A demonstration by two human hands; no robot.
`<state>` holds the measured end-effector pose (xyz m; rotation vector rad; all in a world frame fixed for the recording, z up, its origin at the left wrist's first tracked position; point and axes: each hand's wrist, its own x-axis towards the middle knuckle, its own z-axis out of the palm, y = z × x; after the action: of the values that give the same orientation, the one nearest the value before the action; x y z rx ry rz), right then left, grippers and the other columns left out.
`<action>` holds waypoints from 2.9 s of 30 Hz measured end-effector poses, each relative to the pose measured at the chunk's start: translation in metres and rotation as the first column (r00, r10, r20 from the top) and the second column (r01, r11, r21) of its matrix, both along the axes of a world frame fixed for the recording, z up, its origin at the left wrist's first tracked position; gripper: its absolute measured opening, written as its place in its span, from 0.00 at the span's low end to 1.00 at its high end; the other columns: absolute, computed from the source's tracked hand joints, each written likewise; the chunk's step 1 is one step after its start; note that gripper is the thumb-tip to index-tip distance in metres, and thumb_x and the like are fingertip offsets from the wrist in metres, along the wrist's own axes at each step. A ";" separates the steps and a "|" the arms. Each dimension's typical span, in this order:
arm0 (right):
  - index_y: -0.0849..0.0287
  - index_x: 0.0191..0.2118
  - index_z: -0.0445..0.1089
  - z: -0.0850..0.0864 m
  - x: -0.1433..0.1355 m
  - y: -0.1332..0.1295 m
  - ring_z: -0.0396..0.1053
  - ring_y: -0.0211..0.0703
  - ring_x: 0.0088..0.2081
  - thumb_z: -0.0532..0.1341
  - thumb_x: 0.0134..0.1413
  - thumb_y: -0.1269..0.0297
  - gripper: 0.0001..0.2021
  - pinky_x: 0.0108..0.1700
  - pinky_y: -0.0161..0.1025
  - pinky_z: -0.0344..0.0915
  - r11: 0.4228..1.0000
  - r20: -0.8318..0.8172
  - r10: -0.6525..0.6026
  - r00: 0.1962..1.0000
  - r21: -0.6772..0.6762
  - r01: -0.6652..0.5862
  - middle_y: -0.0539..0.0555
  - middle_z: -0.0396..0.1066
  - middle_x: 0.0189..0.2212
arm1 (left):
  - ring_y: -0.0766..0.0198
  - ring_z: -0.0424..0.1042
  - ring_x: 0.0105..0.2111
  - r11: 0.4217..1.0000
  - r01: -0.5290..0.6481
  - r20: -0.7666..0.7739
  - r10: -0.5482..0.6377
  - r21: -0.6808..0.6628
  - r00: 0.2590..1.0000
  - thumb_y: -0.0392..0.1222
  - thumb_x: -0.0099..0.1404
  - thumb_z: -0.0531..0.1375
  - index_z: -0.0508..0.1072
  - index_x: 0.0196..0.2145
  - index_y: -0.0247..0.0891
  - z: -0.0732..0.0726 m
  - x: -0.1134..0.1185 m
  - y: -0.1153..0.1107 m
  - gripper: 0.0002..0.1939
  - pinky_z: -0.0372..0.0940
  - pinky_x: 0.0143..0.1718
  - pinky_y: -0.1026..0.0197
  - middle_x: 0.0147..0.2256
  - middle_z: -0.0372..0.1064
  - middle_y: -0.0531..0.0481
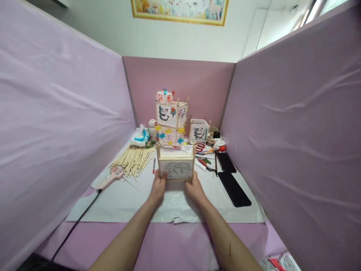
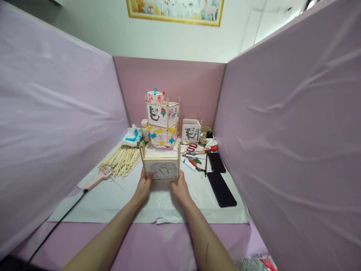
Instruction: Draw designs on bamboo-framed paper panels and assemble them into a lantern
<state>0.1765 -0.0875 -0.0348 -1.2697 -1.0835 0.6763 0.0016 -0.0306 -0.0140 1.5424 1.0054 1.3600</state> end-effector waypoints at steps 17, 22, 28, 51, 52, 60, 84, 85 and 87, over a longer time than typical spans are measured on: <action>0.54 0.56 0.61 0.002 0.002 -0.002 0.71 0.52 0.54 0.61 0.46 0.66 0.28 0.59 0.52 0.66 0.999 -0.012 0.008 1.000 0.031 -0.007 0.56 0.73 0.52 | 0.54 0.71 0.50 0.999 -0.035 0.032 0.035 0.013 0.999 0.61 0.68 0.56 0.62 0.48 0.42 0.003 -0.001 -0.006 0.22 0.66 0.54 0.53 0.47 0.71 0.44; 0.55 0.52 0.64 0.015 0.005 -0.009 0.72 0.52 0.50 0.62 0.45 0.66 0.24 0.55 0.50 0.69 0.998 0.000 0.049 0.999 0.037 -0.049 0.55 0.74 0.48 | 0.52 0.70 0.49 0.998 -0.054 0.023 0.054 0.010 0.998 0.63 0.67 0.55 0.64 0.46 0.42 -0.001 -0.005 0.003 0.23 0.64 0.55 0.50 0.45 0.71 0.45; 0.55 0.49 0.70 0.036 0.011 -0.006 0.73 0.52 0.48 0.65 0.43 0.63 0.22 0.49 0.46 0.71 0.978 -0.039 0.176 0.984 0.123 -0.170 0.54 0.76 0.46 | 0.50 0.70 0.49 0.991 0.105 -0.007 -0.105 0.081 0.994 0.70 0.61 0.57 0.68 0.47 0.40 0.024 -0.002 0.047 0.31 0.65 0.55 0.48 0.45 0.73 0.44; 0.56 0.45 0.69 0.014 -0.021 0.024 0.70 0.48 0.39 0.61 0.53 0.62 0.13 0.40 0.41 0.67 0.982 0.039 -0.143 0.989 0.130 0.137 0.52 0.74 0.36 | 0.61 0.68 0.35 0.904 -0.014 -0.129 0.076 0.428 0.989 0.43 0.61 0.66 0.76 0.38 0.39 0.105 0.071 -0.024 0.09 0.66 0.41 0.59 0.37 0.68 0.49; 0.56 0.44 0.69 0.015 -0.021 0.024 0.70 0.48 0.38 0.61 0.52 0.61 0.13 0.39 0.41 0.67 0.982 0.039 -0.137 0.990 0.133 0.131 0.52 0.74 0.35 | 0.61 0.68 0.35 0.908 -0.003 -0.135 0.066 0.419 0.989 0.42 0.62 0.65 0.76 0.35 0.39 0.107 0.073 -0.023 0.06 0.65 0.40 0.59 0.35 0.68 0.49; 0.56 0.44 0.69 0.017 -0.023 0.016 0.70 0.46 0.41 0.64 0.52 0.57 0.14 0.42 0.40 0.71 0.981 0.019 -0.010 1.000 0.194 0.006 0.53 0.72 0.39 | 0.60 0.71 0.36 0.933 0.149 -0.187 -0.090 0.327 0.978 0.43 0.58 0.64 0.77 0.29 0.39 0.123 0.049 -0.003 0.06 0.66 0.40 0.60 0.33 0.74 0.49; 0.56 0.45 0.69 0.033 0.023 0.003 0.65 0.53 0.51 0.52 0.64 0.61 0.11 0.58 0.51 0.60 0.890 0.245 -0.415 0.876 0.308 0.336 0.59 0.71 0.44 | 0.61 0.73 0.36 0.985 0.174 0.227 -0.172 0.012 0.959 0.54 0.43 0.76 0.77 0.29 0.35 0.121 -0.053 0.027 0.23 0.72 0.41 0.57 0.35 0.75 0.47; 0.56 0.47 0.70 0.033 0.027 0.003 0.64 0.53 0.54 0.52 0.64 0.62 0.12 0.60 0.52 0.59 0.883 0.270 -0.433 0.860 0.321 0.343 0.60 0.71 0.47 | 0.61 0.73 0.37 0.985 0.173 0.236 -0.171 0.012 0.957 0.54 0.43 0.77 0.77 0.29 0.35 0.121 -0.055 0.025 0.23 0.72 0.41 0.57 0.35 0.75 0.47; 0.57 0.50 0.71 0.033 0.032 0.004 0.62 0.54 0.56 0.51 0.65 0.65 0.15 0.61 0.52 0.57 0.873 0.369 -0.471 0.801 0.328 0.362 0.62 0.71 0.50 | 0.62 0.73 0.37 0.985 0.172 0.249 -0.171 0.017 0.953 0.52 0.43 0.77 0.78 0.29 0.36 0.123 -0.060 0.020 0.21 0.72 0.41 0.58 0.35 0.75 0.48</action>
<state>0.2086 -0.0836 -0.0022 -1.4193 -1.1463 -0.0960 -0.0580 -0.0105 0.1086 1.3792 0.7021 1.3861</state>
